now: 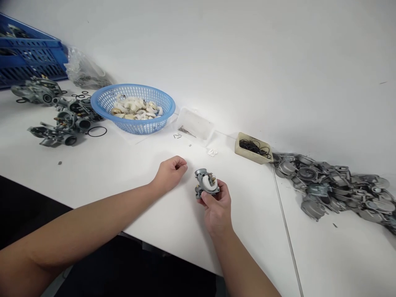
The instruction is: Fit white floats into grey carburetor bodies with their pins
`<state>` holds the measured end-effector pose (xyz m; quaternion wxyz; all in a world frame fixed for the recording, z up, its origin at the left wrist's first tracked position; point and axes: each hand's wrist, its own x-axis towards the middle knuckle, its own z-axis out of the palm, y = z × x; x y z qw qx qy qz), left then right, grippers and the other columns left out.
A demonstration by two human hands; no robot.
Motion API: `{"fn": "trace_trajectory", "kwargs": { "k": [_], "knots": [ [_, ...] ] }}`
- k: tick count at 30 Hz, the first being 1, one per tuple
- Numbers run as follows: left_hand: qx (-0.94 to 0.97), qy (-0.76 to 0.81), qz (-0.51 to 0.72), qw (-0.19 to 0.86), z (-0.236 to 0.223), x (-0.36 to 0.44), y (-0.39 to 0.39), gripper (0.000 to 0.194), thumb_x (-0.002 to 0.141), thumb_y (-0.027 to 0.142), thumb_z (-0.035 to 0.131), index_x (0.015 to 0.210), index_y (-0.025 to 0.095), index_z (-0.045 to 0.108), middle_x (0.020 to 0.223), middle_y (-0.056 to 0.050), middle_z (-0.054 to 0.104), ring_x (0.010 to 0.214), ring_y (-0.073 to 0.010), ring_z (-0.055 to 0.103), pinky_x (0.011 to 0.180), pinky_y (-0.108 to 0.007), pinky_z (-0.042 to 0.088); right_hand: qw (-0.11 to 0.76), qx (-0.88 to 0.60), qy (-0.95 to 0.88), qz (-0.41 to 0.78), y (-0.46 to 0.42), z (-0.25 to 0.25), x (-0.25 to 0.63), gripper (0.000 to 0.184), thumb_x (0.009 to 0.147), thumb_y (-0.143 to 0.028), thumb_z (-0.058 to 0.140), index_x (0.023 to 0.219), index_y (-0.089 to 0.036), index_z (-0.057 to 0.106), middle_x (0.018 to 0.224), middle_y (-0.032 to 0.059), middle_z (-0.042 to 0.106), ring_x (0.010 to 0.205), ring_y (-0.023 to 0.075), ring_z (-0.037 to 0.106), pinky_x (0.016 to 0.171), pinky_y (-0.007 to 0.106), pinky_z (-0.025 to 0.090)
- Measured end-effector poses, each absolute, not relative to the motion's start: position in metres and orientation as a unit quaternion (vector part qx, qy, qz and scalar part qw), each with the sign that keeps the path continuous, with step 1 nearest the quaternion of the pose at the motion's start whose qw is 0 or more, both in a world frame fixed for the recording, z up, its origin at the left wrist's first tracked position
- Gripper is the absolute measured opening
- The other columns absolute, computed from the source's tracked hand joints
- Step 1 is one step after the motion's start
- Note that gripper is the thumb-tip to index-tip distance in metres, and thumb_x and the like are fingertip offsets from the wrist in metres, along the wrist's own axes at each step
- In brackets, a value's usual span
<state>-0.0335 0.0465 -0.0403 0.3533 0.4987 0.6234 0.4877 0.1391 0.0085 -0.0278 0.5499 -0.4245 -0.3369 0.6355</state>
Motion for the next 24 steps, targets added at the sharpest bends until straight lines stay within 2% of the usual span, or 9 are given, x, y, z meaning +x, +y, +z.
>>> {"fn": "trace_trajectory", "kwargs": {
  "k": [8, 14, 24],
  "knots": [
    [0.537, 0.622, 0.464, 0.331, -0.0416, -0.0359, 0.0494, 0.009, 0.077, 0.025, 0.053, 0.075, 0.021, 0.062, 0.07, 0.003, 0.065, 0.062, -0.0136, 0.056, 0.058, -0.026, 0.042, 0.537, -0.394, -0.291, 0.687, 0.0152, -0.0282, 0.1416, 0.032, 0.056, -0.021, 0.084, 0.083, -0.024, 0.067, 0.073, -0.0024, 0.068, 0.059, 0.0129, 0.063, 0.048, 0.021, 0.051],
    [0.544, 0.625, 0.453, 0.33, -0.0412, -0.0358, 0.0495, 0.01, 0.078, 0.026, 0.053, 0.076, 0.022, 0.062, 0.07, 0.003, 0.065, 0.063, -0.0137, 0.056, 0.059, -0.026, 0.043, 0.521, -0.397, -0.311, 0.689, 0.013, -0.0246, 0.1429, 0.034, 0.057, -0.024, 0.083, 0.088, -0.024, 0.069, 0.074, -0.001, 0.068, 0.059, 0.0137, 0.064, 0.048, 0.022, 0.05],
    [0.546, 0.634, 0.44, 0.326, -0.0407, -0.0347, 0.0496, 0.011, 0.079, 0.028, 0.053, 0.076, 0.021, 0.061, 0.071, 0.001, 0.064, 0.062, -0.0136, 0.055, 0.057, -0.025, 0.042, 0.577, -0.457, -0.397, 0.548, 0.0122, -0.0245, 0.1423, 0.041, 0.062, -0.02, 0.078, 0.101, -0.022, 0.067, 0.088, 0.0039, 0.068, 0.071, 0.0191, 0.063, 0.053, 0.03, 0.046]
  ]
}}
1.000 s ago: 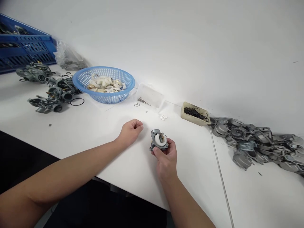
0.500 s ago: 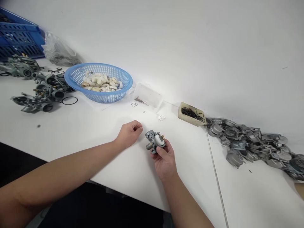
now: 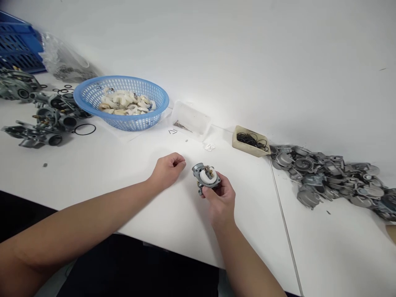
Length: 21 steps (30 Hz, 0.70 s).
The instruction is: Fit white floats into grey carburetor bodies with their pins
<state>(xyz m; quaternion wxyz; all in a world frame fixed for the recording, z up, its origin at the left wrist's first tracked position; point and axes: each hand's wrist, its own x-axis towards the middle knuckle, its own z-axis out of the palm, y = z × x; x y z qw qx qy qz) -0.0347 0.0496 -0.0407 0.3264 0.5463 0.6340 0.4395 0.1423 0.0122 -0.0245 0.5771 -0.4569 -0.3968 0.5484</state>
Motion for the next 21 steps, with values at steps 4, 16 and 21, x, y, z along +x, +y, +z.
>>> {"fn": "trace_trajectory", "kwargs": {
  "k": [4, 16, 21],
  "knots": [
    [0.547, 0.635, 0.439, 0.325, -0.041, -0.035, 0.05, 0.01, 0.079, 0.027, 0.053, 0.075, 0.021, 0.061, 0.071, 0.002, 0.064, 0.064, -0.0136, 0.056, 0.059, -0.025, 0.043, 0.574, -0.458, -0.406, 0.544, 0.014, -0.025, 0.145, 0.043, 0.061, -0.019, 0.078, 0.103, -0.022, 0.066, 0.086, 0.0045, 0.069, 0.072, 0.0205, 0.063, 0.054, 0.032, 0.046],
    [0.561, 0.639, 0.418, 0.32, -0.041, -0.039, 0.053, 0.015, 0.079, 0.033, 0.052, 0.077, 0.021, 0.062, 0.069, 0.002, 0.062, 0.064, -0.015, 0.055, 0.06, -0.026, 0.042, 0.619, -0.362, -0.368, 0.592, 0.01, -0.013, 0.139, 0.047, 0.056, -0.018, 0.083, 0.1, -0.026, 0.07, 0.087, 0.0018, 0.071, 0.071, 0.0176, 0.062, 0.056, 0.03, 0.048],
    [0.563, 0.648, 0.394, 0.328, -0.04, -0.04, 0.054, 0.017, 0.079, 0.037, 0.053, 0.079, 0.023, 0.062, 0.071, 0.002, 0.063, 0.066, -0.0155, 0.056, 0.06, -0.026, 0.043, 0.605, -0.331, -0.323, 0.648, 0.011, -0.011, 0.147, 0.039, 0.056, -0.024, 0.082, 0.093, -0.029, 0.07, 0.079, -0.0009, 0.069, 0.062, 0.0152, 0.061, 0.053, 0.027, 0.046]
  ]
}}
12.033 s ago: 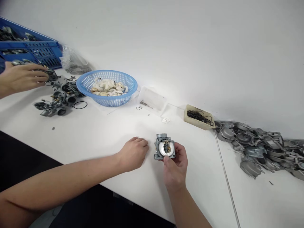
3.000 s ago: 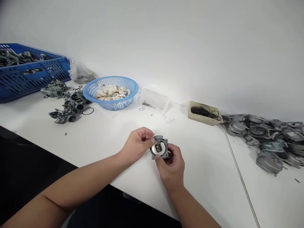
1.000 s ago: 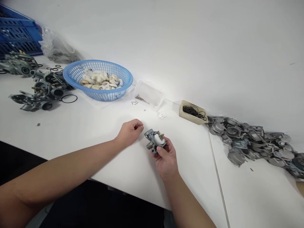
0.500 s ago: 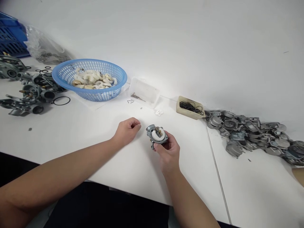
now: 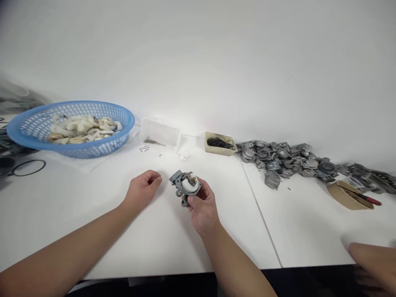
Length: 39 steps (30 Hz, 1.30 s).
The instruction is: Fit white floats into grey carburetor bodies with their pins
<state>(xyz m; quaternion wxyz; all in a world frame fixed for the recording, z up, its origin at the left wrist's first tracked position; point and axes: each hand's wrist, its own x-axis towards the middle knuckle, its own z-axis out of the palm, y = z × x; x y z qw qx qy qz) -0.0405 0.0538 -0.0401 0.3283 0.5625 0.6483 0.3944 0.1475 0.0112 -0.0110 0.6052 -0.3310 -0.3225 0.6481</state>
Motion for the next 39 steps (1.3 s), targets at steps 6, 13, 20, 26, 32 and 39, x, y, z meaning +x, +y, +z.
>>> {"fn": "trace_trajectory", "kwargs": {
  "k": [6, 13, 20, 26, 32, 39],
  "knots": [
    [0.554, 0.648, 0.382, 0.356, -0.037, -0.042, 0.052, 0.02, 0.079, 0.04, 0.053, 0.08, 0.023, 0.063, 0.072, 0.001, 0.063, 0.06, -0.0146, 0.054, 0.055, -0.025, 0.042, 0.607, -0.328, -0.271, 0.671, 0.014, -0.01, 0.16, 0.036, 0.057, -0.028, 0.079, 0.091, -0.026, 0.07, 0.069, -0.0025, 0.064, 0.057, 0.0133, 0.058, 0.047, 0.023, 0.043],
    [0.552, 0.65, 0.367, 0.372, -0.029, -0.043, 0.05, 0.021, 0.078, 0.041, 0.053, 0.082, 0.023, 0.063, 0.075, 0.0, 0.064, 0.061, -0.0153, 0.054, 0.054, -0.025, 0.043, 0.617, -0.345, -0.209, 0.676, 0.022, -0.012, 0.176, 0.025, 0.061, -0.031, 0.076, 0.084, -0.023, 0.068, 0.07, -0.0009, 0.067, 0.055, 0.0115, 0.059, 0.048, 0.022, 0.046],
    [0.554, 0.654, 0.376, 0.352, -0.031, -0.043, 0.051, 0.021, 0.076, 0.042, 0.053, 0.079, 0.024, 0.063, 0.07, 0.001, 0.062, 0.06, -0.0161, 0.054, 0.055, -0.026, 0.044, 0.623, -0.352, -0.229, 0.66, 0.018, -0.017, 0.186, 0.022, 0.065, -0.037, 0.073, 0.081, -0.023, 0.067, 0.069, 0.0004, 0.066, 0.055, 0.0147, 0.057, 0.056, 0.031, 0.05],
    [0.569, 0.648, 0.369, 0.345, -0.033, -0.046, 0.053, 0.021, 0.075, 0.042, 0.053, 0.08, 0.025, 0.064, 0.072, 0.001, 0.064, 0.061, -0.017, 0.056, 0.056, -0.026, 0.045, 0.637, -0.359, -0.239, 0.639, 0.006, -0.021, 0.199, 0.026, 0.064, -0.041, 0.074, 0.083, -0.024, 0.067, 0.073, 0.0006, 0.066, 0.055, 0.0146, 0.055, 0.059, 0.034, 0.049],
    [0.553, 0.667, 0.369, 0.338, -0.026, -0.042, 0.05, 0.021, 0.075, 0.043, 0.054, 0.08, 0.025, 0.063, 0.073, 0.001, 0.063, 0.063, -0.0177, 0.055, 0.057, -0.027, 0.044, 0.672, -0.386, -0.231, 0.589, -0.006, -0.023, 0.233, 0.026, 0.065, -0.038, 0.075, 0.085, -0.026, 0.066, 0.076, -0.0011, 0.068, 0.056, 0.0131, 0.057, 0.057, 0.03, 0.047],
    [0.534, 0.689, 0.363, 0.33, -0.019, -0.036, 0.047, 0.02, 0.075, 0.043, 0.053, 0.081, 0.026, 0.062, 0.073, 0.001, 0.061, 0.062, -0.0178, 0.052, 0.057, -0.028, 0.041, 0.711, -0.453, -0.224, 0.489, -0.013, -0.023, 0.301, 0.031, 0.056, -0.024, 0.085, 0.078, -0.024, 0.063, 0.068, -0.0037, 0.069, 0.057, 0.0155, 0.063, 0.057, 0.032, 0.051]
  ]
}}
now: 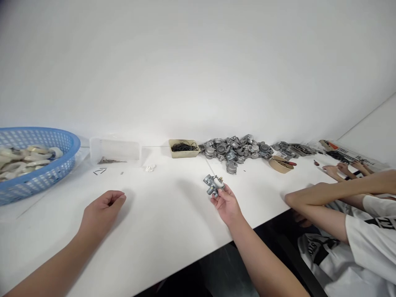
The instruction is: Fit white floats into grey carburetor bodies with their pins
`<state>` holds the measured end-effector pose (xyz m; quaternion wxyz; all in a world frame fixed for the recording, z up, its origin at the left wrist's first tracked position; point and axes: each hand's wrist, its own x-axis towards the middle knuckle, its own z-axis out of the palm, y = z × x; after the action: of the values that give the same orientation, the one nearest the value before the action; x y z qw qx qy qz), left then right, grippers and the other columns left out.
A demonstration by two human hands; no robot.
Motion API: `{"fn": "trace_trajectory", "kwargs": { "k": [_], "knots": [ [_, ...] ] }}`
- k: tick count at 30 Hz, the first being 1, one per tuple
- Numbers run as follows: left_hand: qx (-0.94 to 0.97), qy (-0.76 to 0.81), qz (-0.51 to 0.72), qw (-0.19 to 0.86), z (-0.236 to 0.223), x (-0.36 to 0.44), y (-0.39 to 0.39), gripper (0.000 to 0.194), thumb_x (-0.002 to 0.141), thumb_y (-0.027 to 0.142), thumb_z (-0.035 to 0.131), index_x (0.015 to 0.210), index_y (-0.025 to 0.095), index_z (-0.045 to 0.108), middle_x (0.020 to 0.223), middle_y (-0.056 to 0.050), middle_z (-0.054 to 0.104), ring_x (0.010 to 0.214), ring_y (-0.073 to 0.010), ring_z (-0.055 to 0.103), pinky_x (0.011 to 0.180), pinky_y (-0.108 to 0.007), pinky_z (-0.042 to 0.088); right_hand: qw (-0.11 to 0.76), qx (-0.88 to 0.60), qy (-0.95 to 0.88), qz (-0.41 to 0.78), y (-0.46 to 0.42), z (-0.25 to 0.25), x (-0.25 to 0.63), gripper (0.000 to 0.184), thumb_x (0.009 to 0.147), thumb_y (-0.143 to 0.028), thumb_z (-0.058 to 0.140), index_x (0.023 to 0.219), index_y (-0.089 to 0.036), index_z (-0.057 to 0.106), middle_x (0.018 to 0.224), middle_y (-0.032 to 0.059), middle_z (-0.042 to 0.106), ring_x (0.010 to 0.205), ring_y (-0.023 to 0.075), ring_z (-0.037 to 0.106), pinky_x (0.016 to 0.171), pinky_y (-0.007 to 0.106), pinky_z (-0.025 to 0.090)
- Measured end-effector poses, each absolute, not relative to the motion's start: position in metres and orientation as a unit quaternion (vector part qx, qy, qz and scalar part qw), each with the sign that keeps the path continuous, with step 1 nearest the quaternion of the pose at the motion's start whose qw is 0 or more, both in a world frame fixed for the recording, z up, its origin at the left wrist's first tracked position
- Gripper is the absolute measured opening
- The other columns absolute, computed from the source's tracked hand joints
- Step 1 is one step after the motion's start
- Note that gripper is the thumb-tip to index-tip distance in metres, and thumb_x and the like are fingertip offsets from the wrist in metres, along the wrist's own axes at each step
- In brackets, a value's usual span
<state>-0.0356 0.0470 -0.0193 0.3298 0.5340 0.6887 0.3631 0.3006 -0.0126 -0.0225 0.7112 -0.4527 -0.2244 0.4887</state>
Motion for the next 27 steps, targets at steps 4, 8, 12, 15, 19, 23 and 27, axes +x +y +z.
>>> {"fn": "trace_trajectory", "kwargs": {
  "k": [4, 8, 12, 15, 19, 23, 27],
  "knots": [
    [0.535, 0.693, 0.355, 0.327, -0.017, -0.035, 0.047, 0.021, 0.075, 0.043, 0.053, 0.082, 0.025, 0.061, 0.073, 0.001, 0.061, 0.061, -0.0179, 0.051, 0.056, -0.028, 0.041, 0.721, -0.508, -0.214, 0.42, -0.005, -0.029, 0.342, 0.034, 0.058, -0.019, 0.085, 0.083, -0.021, 0.063, 0.067, -0.0019, 0.069, 0.057, 0.0157, 0.064, 0.058, 0.031, 0.053],
    [0.535, 0.7, 0.346, 0.322, -0.016, -0.035, 0.047, 0.021, 0.076, 0.042, 0.053, 0.083, 0.025, 0.061, 0.072, 0.001, 0.059, 0.061, -0.0166, 0.051, 0.056, -0.027, 0.041, 0.717, -0.57, -0.199, 0.348, 0.019, -0.039, 0.374, 0.021, 0.08, -0.02, 0.072, 0.097, -0.016, 0.062, 0.083, 0.0005, 0.067, 0.068, 0.014, 0.064, 0.064, 0.03, 0.055],
    [0.537, 0.699, 0.346, 0.321, -0.017, -0.035, 0.048, 0.02, 0.075, 0.042, 0.054, 0.083, 0.025, 0.061, 0.071, 0.002, 0.059, 0.061, -0.0161, 0.051, 0.058, -0.027, 0.04, 0.707, -0.612, -0.201, 0.292, 0.051, -0.046, 0.387, 0.025, 0.092, -0.028, 0.059, 0.114, -0.015, 0.059, 0.11, 0.0067, 0.062, 0.089, 0.018, 0.064, 0.074, 0.036, 0.056],
    [0.532, 0.703, 0.343, 0.324, -0.017, -0.036, 0.048, 0.021, 0.075, 0.043, 0.053, 0.083, 0.025, 0.06, 0.07, 0.003, 0.058, 0.061, -0.0164, 0.049, 0.057, -0.027, 0.039, 0.699, -0.63, -0.209, 0.266, 0.071, -0.05, 0.387, 0.029, 0.091, -0.029, 0.06, 0.117, -0.016, 0.058, 0.116, 0.008, 0.061, 0.096, 0.0206, 0.063, 0.08, 0.04, 0.055],
    [0.533, 0.703, 0.342, 0.323, -0.017, -0.036, 0.048, 0.023, 0.075, 0.046, 0.052, 0.083, 0.025, 0.06, 0.07, 0.003, 0.058, 0.061, -0.0164, 0.049, 0.057, -0.027, 0.038, 0.688, -0.648, -0.218, 0.241, 0.094, -0.054, 0.386, 0.031, 0.091, -0.03, 0.059, 0.119, -0.016, 0.057, 0.118, 0.0085, 0.06, 0.098, 0.0215, 0.063, 0.082, 0.041, 0.055],
    [0.535, 0.7, 0.348, 0.32, -0.018, -0.036, 0.048, 0.026, 0.074, 0.048, 0.051, 0.082, 0.025, 0.06, 0.071, 0.002, 0.059, 0.063, -0.0178, 0.051, 0.059, -0.028, 0.039, 0.677, -0.662, -0.228, 0.229, 0.112, -0.057, 0.389, 0.032, 0.092, -0.03, 0.059, 0.12, -0.016, 0.056, 0.119, 0.0087, 0.06, 0.099, 0.0218, 0.063, 0.082, 0.042, 0.055],
    [0.534, 0.698, 0.352, 0.323, -0.02, -0.036, 0.049, 0.027, 0.073, 0.049, 0.05, 0.082, 0.026, 0.06, 0.071, 0.002, 0.059, 0.063, -0.0182, 0.051, 0.06, -0.028, 0.04, 0.664, -0.676, -0.24, 0.211, 0.124, -0.061, 0.394, 0.032, 0.092, -0.031, 0.059, 0.12, -0.016, 0.056, 0.119, 0.0087, 0.06, 0.099, 0.0218, 0.063, 0.082, 0.042, 0.055]
  ]
}}
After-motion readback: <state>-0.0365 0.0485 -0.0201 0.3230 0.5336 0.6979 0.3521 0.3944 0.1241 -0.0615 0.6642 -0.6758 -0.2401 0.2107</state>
